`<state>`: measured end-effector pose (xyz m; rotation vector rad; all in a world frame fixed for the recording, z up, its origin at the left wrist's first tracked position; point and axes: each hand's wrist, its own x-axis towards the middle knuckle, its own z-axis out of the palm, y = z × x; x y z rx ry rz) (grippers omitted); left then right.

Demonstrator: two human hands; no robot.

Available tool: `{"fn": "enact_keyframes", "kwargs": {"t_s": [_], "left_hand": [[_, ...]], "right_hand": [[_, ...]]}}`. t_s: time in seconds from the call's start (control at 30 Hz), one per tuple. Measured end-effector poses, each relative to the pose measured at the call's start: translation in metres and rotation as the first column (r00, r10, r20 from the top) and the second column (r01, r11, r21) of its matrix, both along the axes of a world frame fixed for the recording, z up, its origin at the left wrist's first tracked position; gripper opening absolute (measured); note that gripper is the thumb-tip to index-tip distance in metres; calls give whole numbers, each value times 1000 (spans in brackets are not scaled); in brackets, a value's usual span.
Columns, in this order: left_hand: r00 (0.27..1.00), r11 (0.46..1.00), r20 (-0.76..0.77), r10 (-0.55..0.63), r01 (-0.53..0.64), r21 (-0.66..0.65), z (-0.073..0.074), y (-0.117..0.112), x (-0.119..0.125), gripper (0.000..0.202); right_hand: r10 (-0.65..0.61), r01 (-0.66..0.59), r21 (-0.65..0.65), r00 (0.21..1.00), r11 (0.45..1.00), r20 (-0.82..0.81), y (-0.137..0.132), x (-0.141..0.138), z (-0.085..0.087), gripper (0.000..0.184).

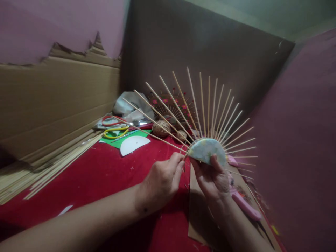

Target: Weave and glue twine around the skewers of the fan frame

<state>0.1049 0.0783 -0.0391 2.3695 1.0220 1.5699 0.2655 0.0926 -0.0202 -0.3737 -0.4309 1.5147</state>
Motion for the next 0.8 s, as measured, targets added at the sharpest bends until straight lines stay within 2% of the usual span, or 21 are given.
{"fn": "enact_keyframes", "kwargs": {"t_s": [0.13, 0.3, 0.5, 0.67, 0.8], "left_hand": [[999, 999, -31, 18, -19, -27, -6, 3, 3, 18], [995, 997, -85, 56, -52, 55, -12, 6, 5, 18], [996, 989, -41, 76, -70, 130, -15, 5, 10, 15], [996, 995, -35, 76, -74, 62, -12, 6, 11, 12], [998, 1000, -50, 25, -26, -9, -7, 11, 2, 14]], "right_hand": [[-38, 37, 12, 999, 999, 20, 0, -2, 0, 28], [-59, 58, 20, 997, 998, 43, -5, -6, 1, 26], [-62, 62, -6, 998, 998, 12, -6, -9, -1, 28], [-8, 8, -20, 1000, 1000, -25, -1, -8, -6, 24], [-68, 69, -84, 998, 994, 19, 4, -8, 1, 31]]}}
